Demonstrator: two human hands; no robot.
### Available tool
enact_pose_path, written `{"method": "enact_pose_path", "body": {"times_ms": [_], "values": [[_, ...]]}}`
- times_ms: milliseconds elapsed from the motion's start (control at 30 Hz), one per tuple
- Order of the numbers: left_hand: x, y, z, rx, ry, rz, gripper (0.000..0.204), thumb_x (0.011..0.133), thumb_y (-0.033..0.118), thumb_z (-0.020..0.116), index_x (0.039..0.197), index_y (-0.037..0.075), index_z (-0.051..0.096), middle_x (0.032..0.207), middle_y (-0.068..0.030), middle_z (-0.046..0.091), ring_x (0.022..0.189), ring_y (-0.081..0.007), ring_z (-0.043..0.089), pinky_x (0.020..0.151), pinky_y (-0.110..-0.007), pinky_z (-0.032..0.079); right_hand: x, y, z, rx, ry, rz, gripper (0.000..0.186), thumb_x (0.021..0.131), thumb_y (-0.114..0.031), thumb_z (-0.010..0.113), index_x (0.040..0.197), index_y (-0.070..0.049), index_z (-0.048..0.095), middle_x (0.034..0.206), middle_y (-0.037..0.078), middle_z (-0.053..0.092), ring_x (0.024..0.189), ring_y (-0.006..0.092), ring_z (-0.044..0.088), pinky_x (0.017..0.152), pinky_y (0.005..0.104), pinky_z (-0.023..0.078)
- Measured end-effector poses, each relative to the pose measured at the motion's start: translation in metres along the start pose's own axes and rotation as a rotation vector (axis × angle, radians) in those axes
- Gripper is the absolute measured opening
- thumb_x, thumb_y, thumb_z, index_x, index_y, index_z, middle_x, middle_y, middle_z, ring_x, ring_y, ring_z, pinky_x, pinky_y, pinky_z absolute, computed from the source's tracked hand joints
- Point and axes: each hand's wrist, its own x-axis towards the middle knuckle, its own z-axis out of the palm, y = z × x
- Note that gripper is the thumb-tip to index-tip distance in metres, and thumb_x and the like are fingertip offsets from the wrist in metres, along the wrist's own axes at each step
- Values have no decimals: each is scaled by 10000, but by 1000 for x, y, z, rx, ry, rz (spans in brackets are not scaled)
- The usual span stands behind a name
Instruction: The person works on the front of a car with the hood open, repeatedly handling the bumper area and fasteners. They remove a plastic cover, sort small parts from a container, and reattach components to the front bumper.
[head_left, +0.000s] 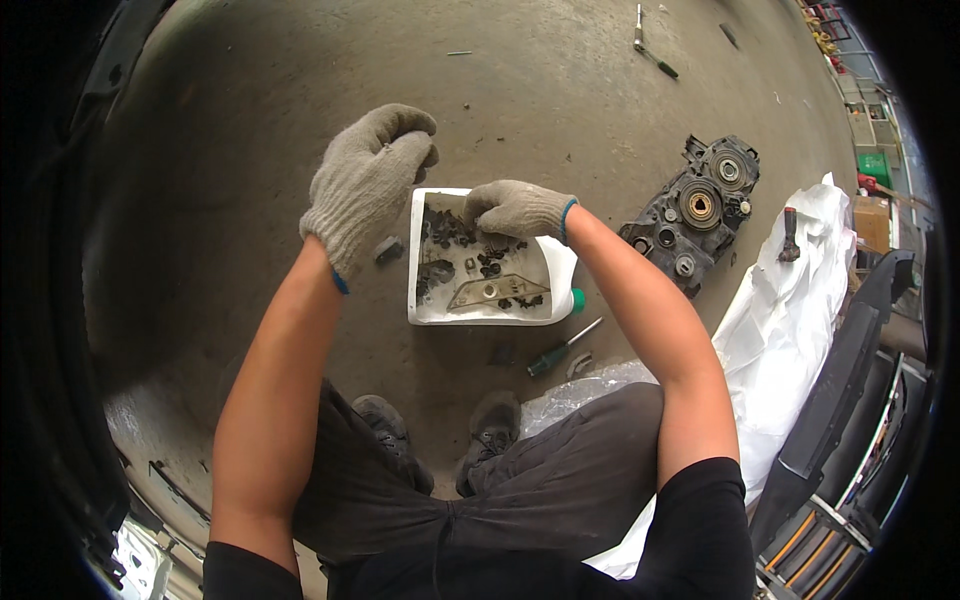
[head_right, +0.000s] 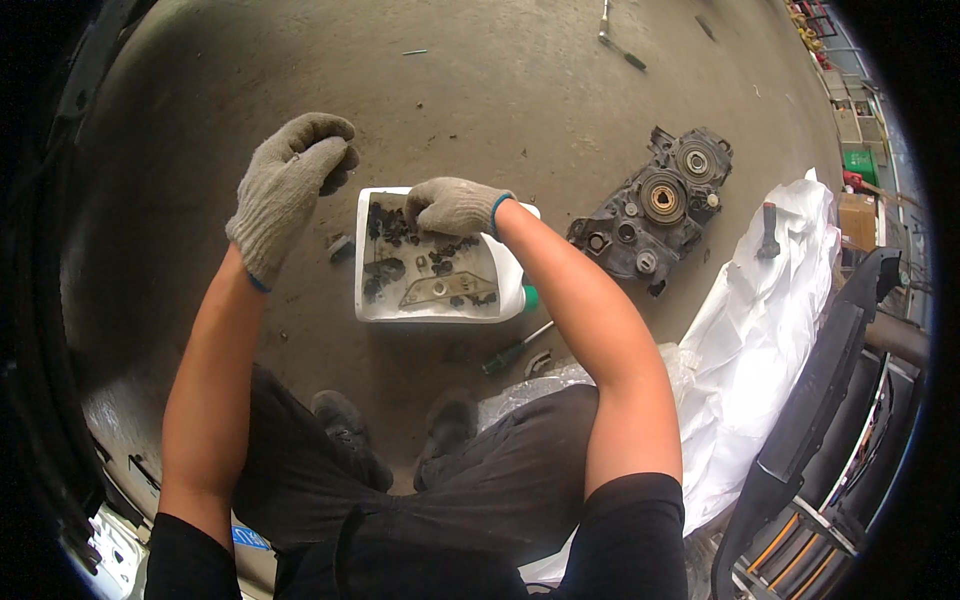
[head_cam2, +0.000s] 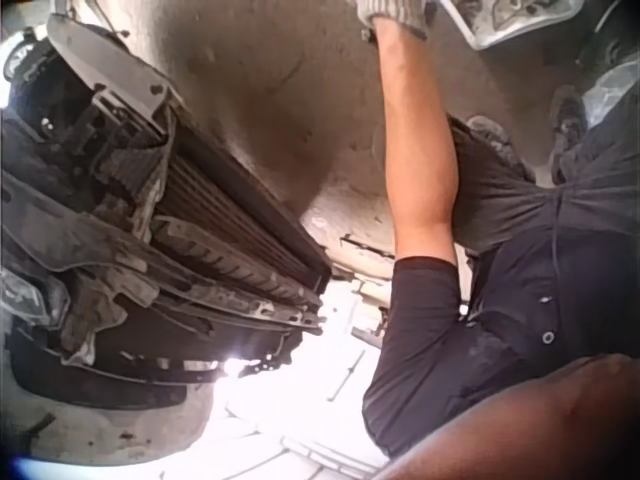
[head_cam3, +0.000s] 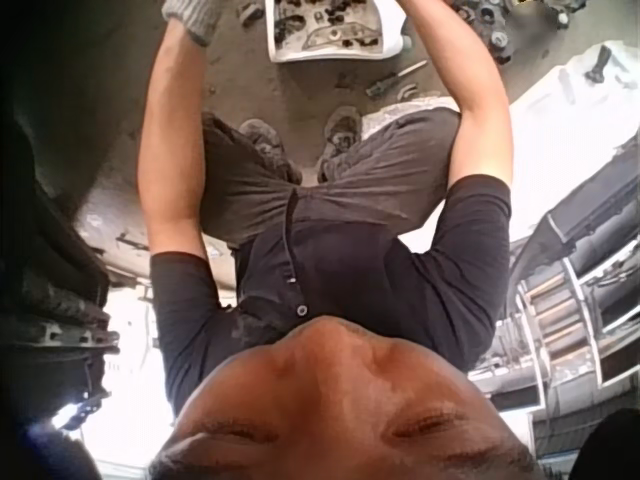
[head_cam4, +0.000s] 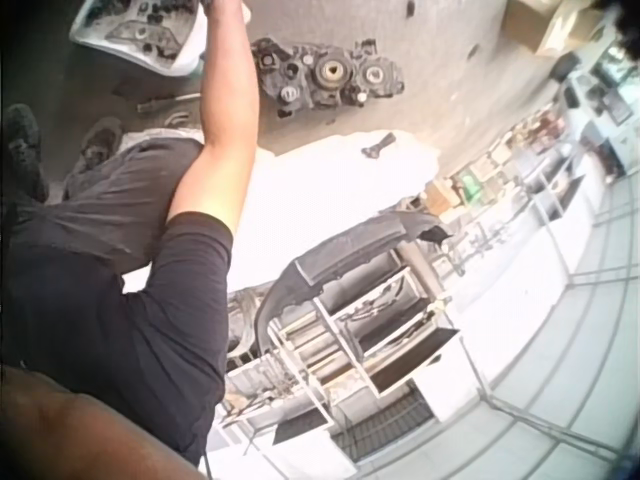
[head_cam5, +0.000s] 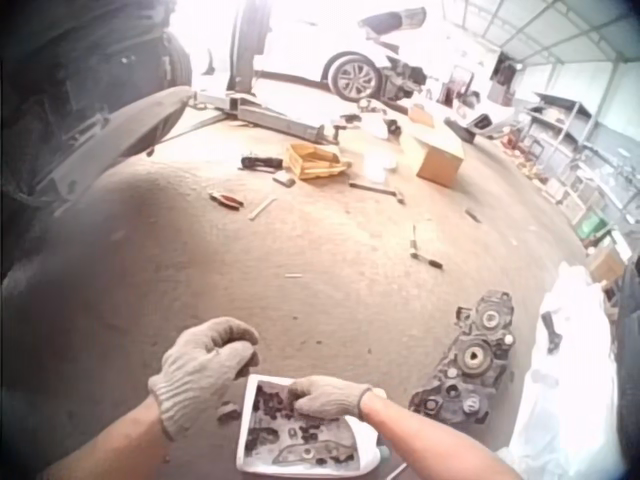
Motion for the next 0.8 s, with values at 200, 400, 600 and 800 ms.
{"method": "enact_pose_path", "body": {"times_ms": [200, 400, 600, 800], "values": [[1, 1, -1, 23, 9, 11, 245, 966, 189, 631, 1141, 32, 700, 958, -35, 713, 859, -102, 646, 777, -253, 528, -7, -7, -8, 167, 41, 87, 265, 864, -59, 506, 1064, 18, 661, 786, 88, 678, 640, 153, 606, 586, 309, 513], [0, -1, 0, 15, 13, 9, 241, 965, 183, 624, 1136, 33, 701, 946, -35, 712, 857, -103, 646, 777, -251, 527, -9, -10, -18, 255, 74, -58, 272, 866, -68, 548, 1092, 18, 672, 831, 83, 687, 634, 136, 590, 587, 287, 507], [3, -3, 0, 63, 15, 0, 242, 967, 183, 616, 1131, 26, 700, 941, -41, 711, 848, -108, 639, 777, -254, 526, -2, -2, -5, 45, 40, -20, 283, 888, -147, 607, 1095, 30, 684, 885, 80, 688, 737, 135, 621, 664, 297, 529], [3, -3, 1, 74, 13, 10, 243, 972, 185, 617, 1135, 25, 702, 938, -40, 712, 847, -105, 635, 772, -255, 524, 21, 10, 42, -358, 40, -49, 382, 885, -174, 551, 1231, -75, 681, 1188, 199, 695, 1132, 328, 651, 967, 432, 506]]}}
